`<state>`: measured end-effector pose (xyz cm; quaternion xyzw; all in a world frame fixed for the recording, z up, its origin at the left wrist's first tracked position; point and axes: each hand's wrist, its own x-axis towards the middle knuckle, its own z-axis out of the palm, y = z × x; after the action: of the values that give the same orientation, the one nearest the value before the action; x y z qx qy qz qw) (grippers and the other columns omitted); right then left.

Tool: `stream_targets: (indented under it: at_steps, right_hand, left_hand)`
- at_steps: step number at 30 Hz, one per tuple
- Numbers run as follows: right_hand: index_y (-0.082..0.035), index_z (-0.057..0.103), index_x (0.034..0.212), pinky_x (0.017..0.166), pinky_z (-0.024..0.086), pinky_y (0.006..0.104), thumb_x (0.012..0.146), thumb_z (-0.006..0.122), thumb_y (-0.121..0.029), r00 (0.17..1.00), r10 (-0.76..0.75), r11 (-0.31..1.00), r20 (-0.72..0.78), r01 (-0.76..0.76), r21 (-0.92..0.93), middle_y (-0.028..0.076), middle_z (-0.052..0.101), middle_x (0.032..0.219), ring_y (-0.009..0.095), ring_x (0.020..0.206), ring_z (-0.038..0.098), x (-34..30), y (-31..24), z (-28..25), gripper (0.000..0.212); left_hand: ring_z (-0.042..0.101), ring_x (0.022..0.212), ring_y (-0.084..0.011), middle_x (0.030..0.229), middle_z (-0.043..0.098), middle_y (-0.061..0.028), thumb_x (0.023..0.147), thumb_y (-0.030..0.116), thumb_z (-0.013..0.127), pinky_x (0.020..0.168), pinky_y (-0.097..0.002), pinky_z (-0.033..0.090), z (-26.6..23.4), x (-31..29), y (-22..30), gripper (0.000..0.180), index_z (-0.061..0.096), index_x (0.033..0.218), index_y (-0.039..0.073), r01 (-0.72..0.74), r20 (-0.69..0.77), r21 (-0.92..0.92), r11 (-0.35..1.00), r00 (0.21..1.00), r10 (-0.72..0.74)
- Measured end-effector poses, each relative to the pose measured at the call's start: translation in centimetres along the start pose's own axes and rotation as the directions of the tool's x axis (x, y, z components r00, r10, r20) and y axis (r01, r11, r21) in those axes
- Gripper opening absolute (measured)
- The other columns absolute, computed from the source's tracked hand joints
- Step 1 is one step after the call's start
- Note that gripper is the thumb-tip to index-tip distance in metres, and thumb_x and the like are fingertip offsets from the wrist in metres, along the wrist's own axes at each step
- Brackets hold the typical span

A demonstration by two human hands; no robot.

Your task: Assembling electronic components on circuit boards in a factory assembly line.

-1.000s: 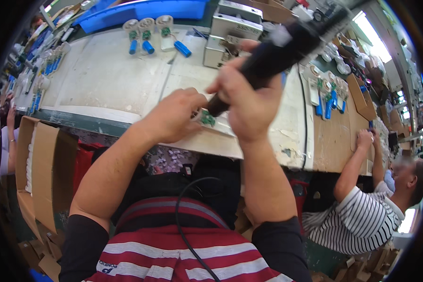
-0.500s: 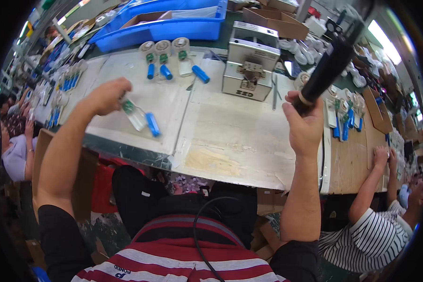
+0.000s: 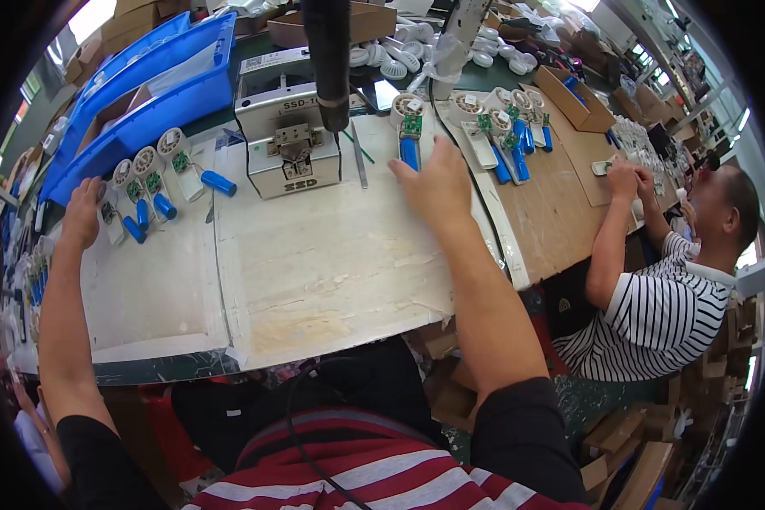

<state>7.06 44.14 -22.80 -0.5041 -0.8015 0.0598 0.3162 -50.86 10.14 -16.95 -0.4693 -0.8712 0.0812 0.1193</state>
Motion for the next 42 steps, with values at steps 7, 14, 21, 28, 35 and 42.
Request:
stream_targets:
  at_steps: [7,14,21,28,35,42]
  right_hand:
    - [0.005,0.062,0.128,0.108,0.053,0.0508,0.091,0.074,-0.022,0.917,0.157,0.981,0.367,-0.101,-0.167,0.029,0.067,0.131,0.045,0.127,0.065,0.1,0.5,-3.1,0.048]
    - [0.001,0.066,0.128,0.103,0.052,0.0507,0.085,0.068,-0.012,0.866,-0.186,0.983,0.465,0.166,0.085,0.023,0.066,0.121,0.046,0.117,0.064,-9.8,-2.0,-8.7,0.045]
    - [-0.002,0.069,0.132,0.105,0.052,0.0467,0.085,0.066,0.002,0.636,-0.626,0.775,0.452,0.442,0.452,0.017,0.066,0.121,0.04,0.116,0.063,-11.8,-6.0,-9.0,0.047]
    - [-0.001,0.074,0.115,0.099,0.055,0.0447,0.085,0.077,-0.002,0.685,-0.586,0.8,0.433,0.404,0.444,0.014,0.07,0.113,0.038,0.11,0.067,-12.2,-5.8,-9.5,0.03]
    - [-0.001,0.074,0.111,0.099,0.055,0.0449,0.085,0.081,-0.006,0.777,-0.503,0.856,0.378,0.389,0.34,0.015,0.072,0.115,0.037,0.111,0.068,-11.0,-3.8,-9.9,0.028]
    - [-0.001,0.074,0.116,0.099,0.054,0.0468,0.083,0.087,-0.016,0.77,-0.621,0.689,0.147,0.447,0.57,0.017,0.074,0.117,0.039,0.112,0.067,-14.1,-9.3,-6.2,0.038]
  left_hand:
    - [0.051,0.145,-0.0427,0.153,0.055,-0.0217,0.087,-0.012,0.058,0.123,-0.0477,0.042,-4.2,-8.2,2.1,0.065,0.055,0.15,0.004,-0.228,-0.405,-0.106,0.968,0.899,0.167]
    - [0.061,0.132,-0.0422,0.138,0.064,-0.0187,0.078,-0.005,0.078,0.115,-0.0494,0.049,-8.5,-18.4,19.8,0.059,0.068,0.134,0.009,-0.614,-0.534,-0.449,0.649,0.767,0.355]
    - [0.061,0.132,-0.0404,0.144,0.062,-0.019,0.075,0.013,0.088,0.113,-0.0471,0.051,-9.1,-16.7,31.9,0.072,0.064,0.143,0.005,-0.578,-0.391,-0.751,0.318,0.778,0.492]
    - [0.067,0.112,-0.0381,0.117,0.067,-0.0165,0.074,0.006,0.073,0.099,-0.0448,0.056,-9.1,-17.3,31.9,0.051,0.071,0.125,0.002,-0.536,-0.278,-0.752,0.384,0.786,0.552]
    - [0.065,0.11,-0.0382,0.112,0.066,-0.0163,0.072,0.005,0.07,0.098,-0.0443,0.055,-8.9,-17.5,31.5,0.046,0.074,0.118,0.001,-0.508,-0.25,-0.743,0.437,0.815,0.522]
    - [0.064,0.112,-0.0389,0.114,0.067,-0.0158,0.071,0.005,0.069,0.101,-0.0456,0.054,-7.9,-17.4,31.5,0.047,0.073,0.118,0.001,-0.536,-0.299,-0.74,0.407,0.804,0.514]
